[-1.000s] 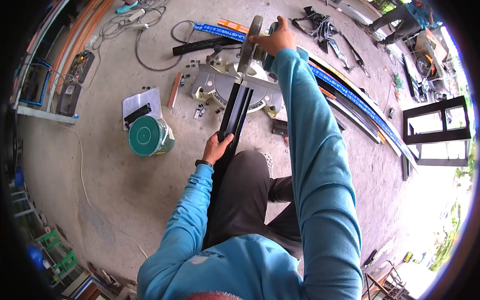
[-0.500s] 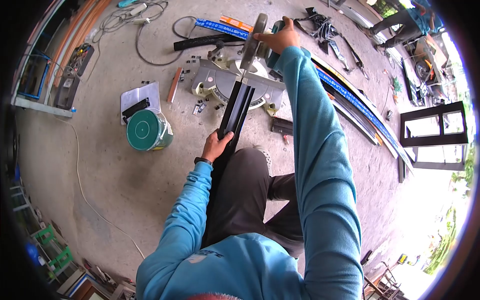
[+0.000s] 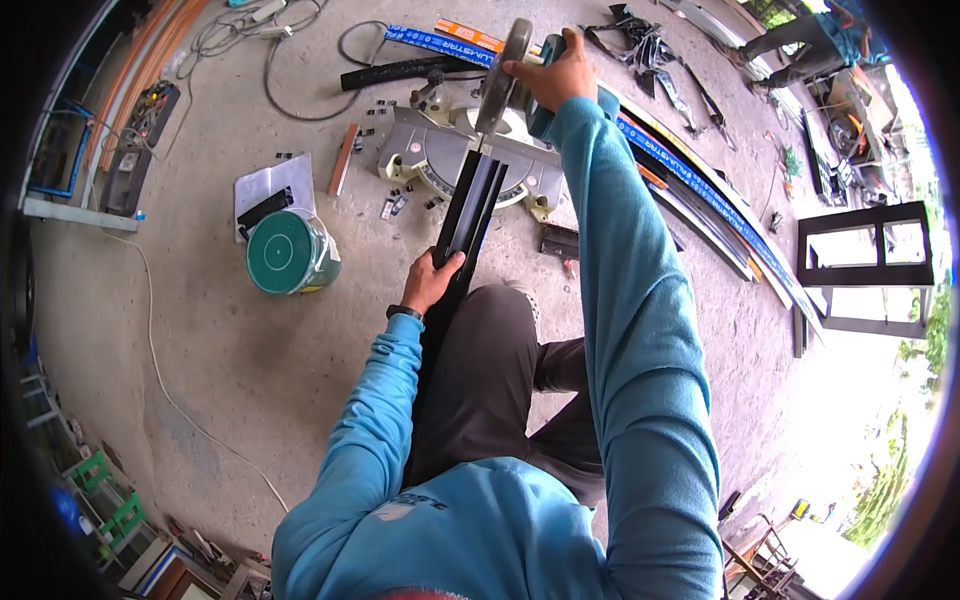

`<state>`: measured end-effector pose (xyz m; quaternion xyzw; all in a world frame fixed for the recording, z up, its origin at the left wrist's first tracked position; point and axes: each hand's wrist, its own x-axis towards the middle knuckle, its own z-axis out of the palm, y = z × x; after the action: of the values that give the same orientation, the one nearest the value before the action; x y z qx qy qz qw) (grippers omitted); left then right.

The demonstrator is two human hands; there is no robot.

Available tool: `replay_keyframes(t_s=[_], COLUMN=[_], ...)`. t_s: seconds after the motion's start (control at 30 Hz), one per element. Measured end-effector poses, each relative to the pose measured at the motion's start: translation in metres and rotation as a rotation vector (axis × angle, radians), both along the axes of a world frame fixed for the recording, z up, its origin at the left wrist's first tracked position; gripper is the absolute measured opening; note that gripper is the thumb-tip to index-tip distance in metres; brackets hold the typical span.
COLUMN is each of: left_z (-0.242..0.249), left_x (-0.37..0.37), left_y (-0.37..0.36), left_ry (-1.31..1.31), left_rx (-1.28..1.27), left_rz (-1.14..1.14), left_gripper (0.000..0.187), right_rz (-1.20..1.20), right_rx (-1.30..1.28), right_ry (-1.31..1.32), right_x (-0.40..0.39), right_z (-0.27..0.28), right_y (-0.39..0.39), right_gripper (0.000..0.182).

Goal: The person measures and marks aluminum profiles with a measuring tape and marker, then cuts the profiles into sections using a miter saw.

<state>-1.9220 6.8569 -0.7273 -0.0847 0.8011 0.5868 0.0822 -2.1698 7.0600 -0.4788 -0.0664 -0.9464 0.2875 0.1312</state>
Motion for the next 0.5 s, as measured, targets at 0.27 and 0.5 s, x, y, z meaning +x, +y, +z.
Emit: replay_keyframes(t_s=[0.27,0.5], left_z=[-0.005,-0.006], left_x=[-0.002,-0.004], left_y=[-0.001,-0.001], left_ry=[-0.009,-0.007], left_rx=[0.023,0.005], left_rz=[0.007,-0.008], left_gripper=[0.058,0.057], right_rz=[0.006,-0.029], right_rx=[-0.038,-0.048], right_ry=[-0.013,-0.046], right_x=[0.004,0.012], right_z=[0.001,0.009], right_y=[-0.003,-0.009], right_gripper=[0.116,0.110])
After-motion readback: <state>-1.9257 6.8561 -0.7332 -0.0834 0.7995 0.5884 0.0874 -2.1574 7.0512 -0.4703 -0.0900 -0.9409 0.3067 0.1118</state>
